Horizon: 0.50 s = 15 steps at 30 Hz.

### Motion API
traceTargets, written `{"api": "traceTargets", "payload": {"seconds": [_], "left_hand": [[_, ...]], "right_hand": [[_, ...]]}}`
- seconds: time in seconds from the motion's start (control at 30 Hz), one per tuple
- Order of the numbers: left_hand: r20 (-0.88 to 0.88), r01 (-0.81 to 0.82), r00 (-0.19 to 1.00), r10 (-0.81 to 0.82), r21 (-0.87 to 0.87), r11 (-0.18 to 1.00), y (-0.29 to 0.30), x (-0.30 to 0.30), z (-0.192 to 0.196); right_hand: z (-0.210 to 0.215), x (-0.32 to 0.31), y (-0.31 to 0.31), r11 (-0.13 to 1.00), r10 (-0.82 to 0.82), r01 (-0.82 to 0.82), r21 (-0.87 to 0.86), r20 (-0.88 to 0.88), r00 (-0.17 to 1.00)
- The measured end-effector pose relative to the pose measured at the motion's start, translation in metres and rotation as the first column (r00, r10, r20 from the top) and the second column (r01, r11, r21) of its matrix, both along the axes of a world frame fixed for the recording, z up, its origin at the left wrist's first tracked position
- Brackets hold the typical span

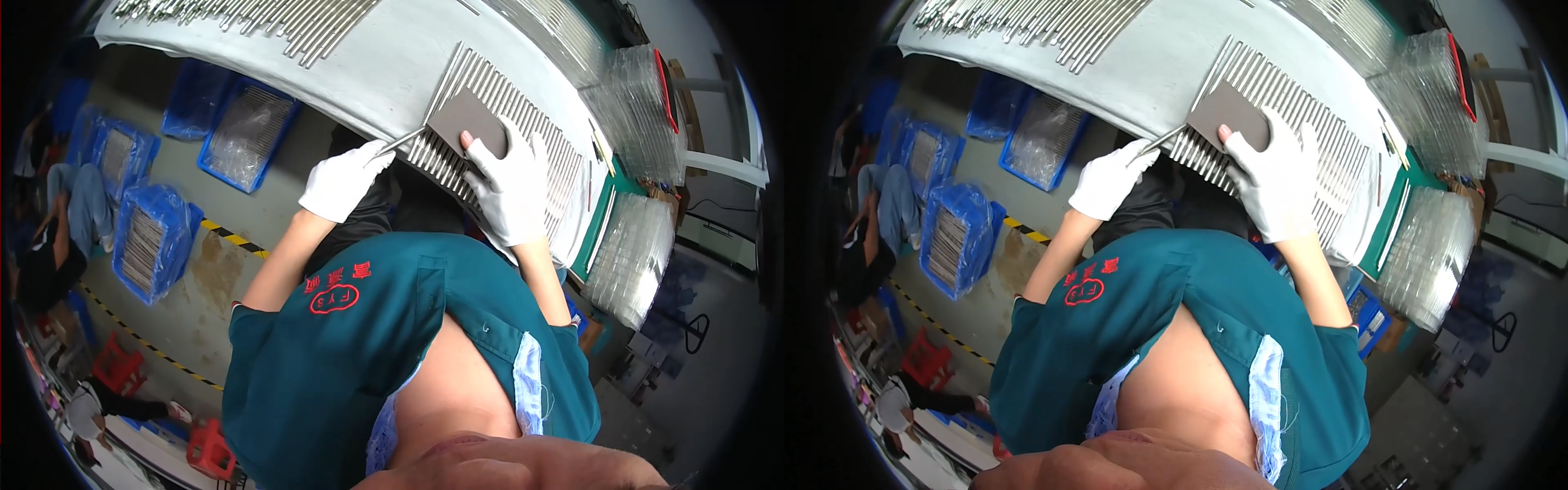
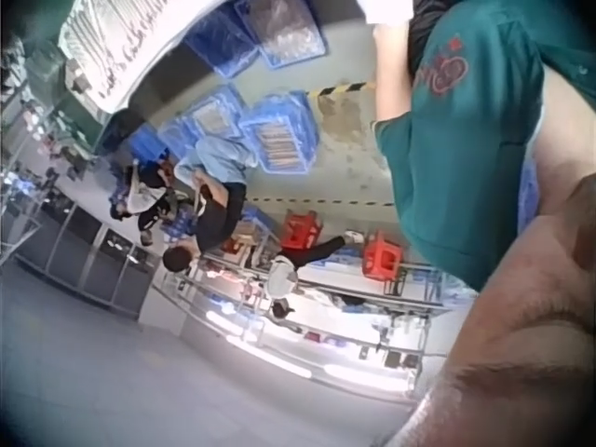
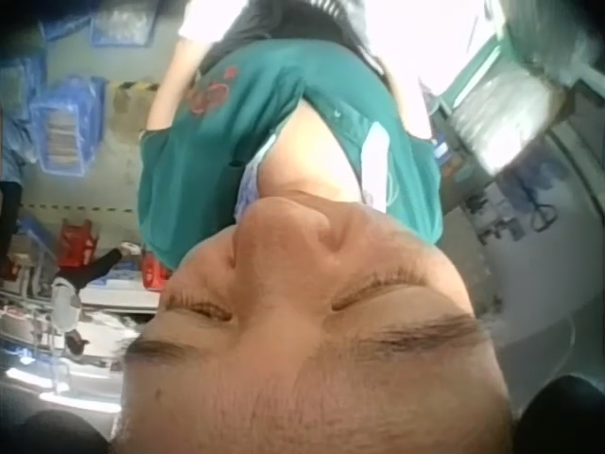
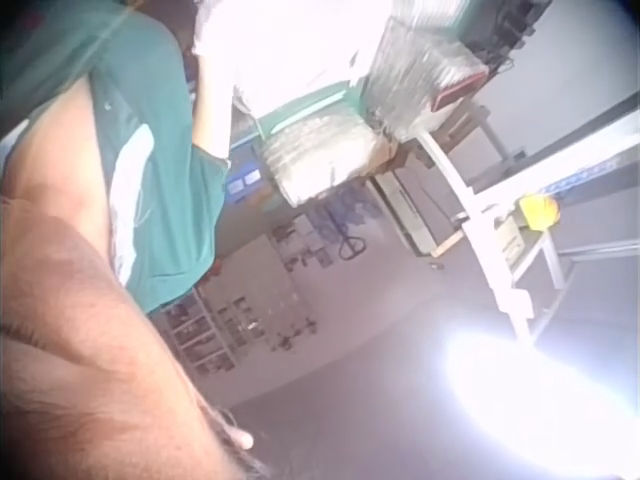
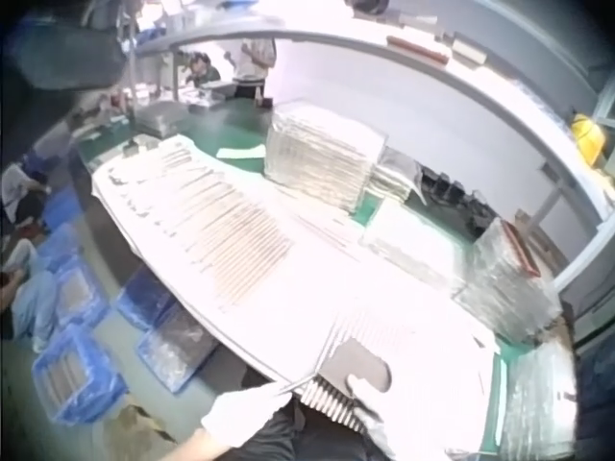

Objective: The worker is using a sanding block to polish or sand a series of long metal rods laid out on a workbench.

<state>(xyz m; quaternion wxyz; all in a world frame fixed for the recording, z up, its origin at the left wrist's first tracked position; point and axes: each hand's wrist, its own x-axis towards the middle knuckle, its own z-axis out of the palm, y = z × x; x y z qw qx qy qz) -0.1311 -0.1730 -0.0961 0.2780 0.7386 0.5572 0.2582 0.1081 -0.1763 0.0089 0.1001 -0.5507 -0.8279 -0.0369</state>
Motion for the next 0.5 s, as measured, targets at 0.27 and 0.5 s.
{"api": "traceTargets", "payload": {"seconds": [0.27, 0.5], "left_hand": [[0.038, -0.073, 0.997, 0.070, 0.075, 0.995, 0.000, 0.001, -0.012], [-0.043, 0.043, 0.999, -0.031, 0.334, 0.942, 0.000, -0.008, -0.014]], "right_hand": [[-0.009, -0.008, 0.023, 0.993, -0.089, 0.087, 0.084, 0.026, 0.996], [0.020, 0.032, -0.040, 0.958, -0.209, 0.210, -0.195, 0.028, 0.978]]}}
